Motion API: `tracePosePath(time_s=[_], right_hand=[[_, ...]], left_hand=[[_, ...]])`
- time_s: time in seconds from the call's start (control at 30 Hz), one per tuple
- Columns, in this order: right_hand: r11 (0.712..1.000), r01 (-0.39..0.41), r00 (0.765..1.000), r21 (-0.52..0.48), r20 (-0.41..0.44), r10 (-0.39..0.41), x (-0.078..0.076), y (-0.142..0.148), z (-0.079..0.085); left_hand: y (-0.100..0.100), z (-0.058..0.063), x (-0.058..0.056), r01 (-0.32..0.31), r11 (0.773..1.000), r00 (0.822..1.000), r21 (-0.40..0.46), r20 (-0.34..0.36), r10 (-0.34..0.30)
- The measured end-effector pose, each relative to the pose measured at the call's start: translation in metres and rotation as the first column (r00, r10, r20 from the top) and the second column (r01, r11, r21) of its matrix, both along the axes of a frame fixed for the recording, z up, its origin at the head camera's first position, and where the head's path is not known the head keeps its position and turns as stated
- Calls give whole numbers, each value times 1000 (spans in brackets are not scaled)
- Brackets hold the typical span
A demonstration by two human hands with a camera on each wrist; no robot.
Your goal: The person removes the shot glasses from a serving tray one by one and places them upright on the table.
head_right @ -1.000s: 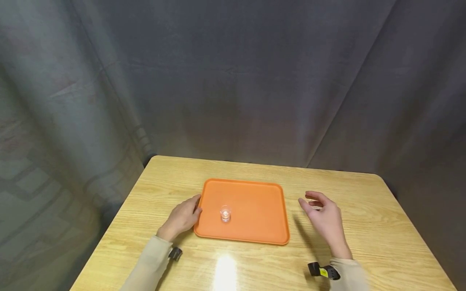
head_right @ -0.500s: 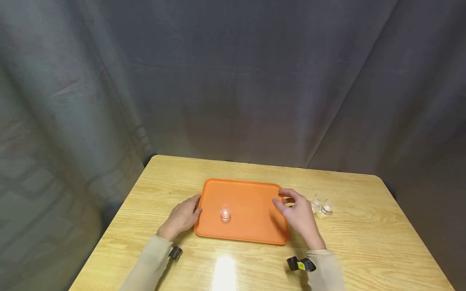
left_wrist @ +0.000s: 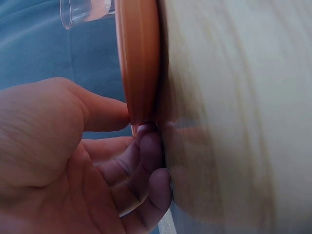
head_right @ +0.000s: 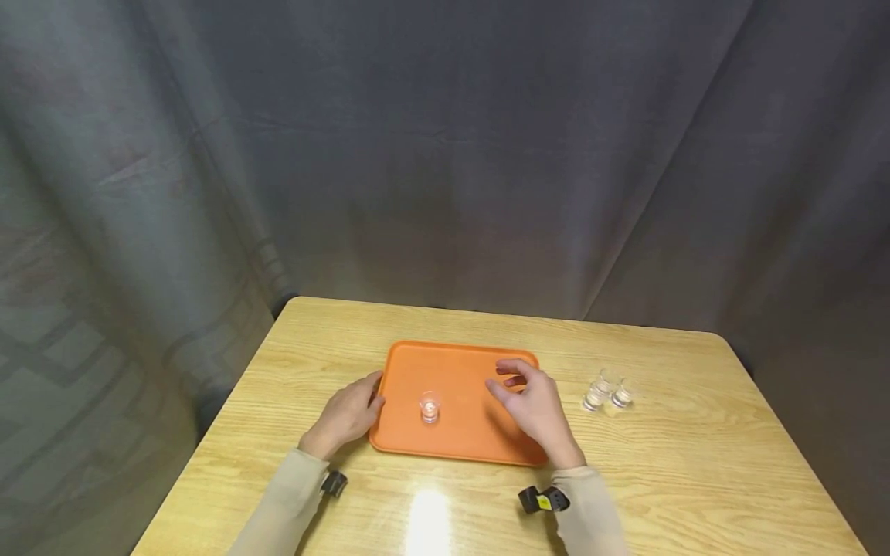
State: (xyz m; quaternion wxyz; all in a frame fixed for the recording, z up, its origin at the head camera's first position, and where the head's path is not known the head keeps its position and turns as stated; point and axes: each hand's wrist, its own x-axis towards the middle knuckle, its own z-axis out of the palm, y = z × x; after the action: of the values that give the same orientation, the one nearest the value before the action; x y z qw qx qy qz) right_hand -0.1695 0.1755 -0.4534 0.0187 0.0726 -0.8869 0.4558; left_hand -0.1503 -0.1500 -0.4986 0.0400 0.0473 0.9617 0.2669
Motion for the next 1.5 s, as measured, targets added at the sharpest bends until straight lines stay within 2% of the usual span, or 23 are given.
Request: tracePosePath(time_s=[0.3,0.67,1.03,1.3,1.5], right_hand=[[998,-60,998,-35,1,60,2,-33,-10],[979,-191,981,-73,29,194,9,-63,-19],[974,-204,976,-97,60,210,10,-76,-32],[972,-215,970,-100,91,224,10,-79,-42],[973,-209,971,-101,101,219,9,-81,-45]], left_hand=[[-1,-2,0,2,1000,1000,2,-7,-2],[-2,-1,0,6,1000,1000,2,-13,-6],[0,0,1,19,1000,997,7,-76,-18],[1,-1,3,19,1000,999,13,-36,-18],[-1,0,0,13,1000,999,10,-47,-13]])
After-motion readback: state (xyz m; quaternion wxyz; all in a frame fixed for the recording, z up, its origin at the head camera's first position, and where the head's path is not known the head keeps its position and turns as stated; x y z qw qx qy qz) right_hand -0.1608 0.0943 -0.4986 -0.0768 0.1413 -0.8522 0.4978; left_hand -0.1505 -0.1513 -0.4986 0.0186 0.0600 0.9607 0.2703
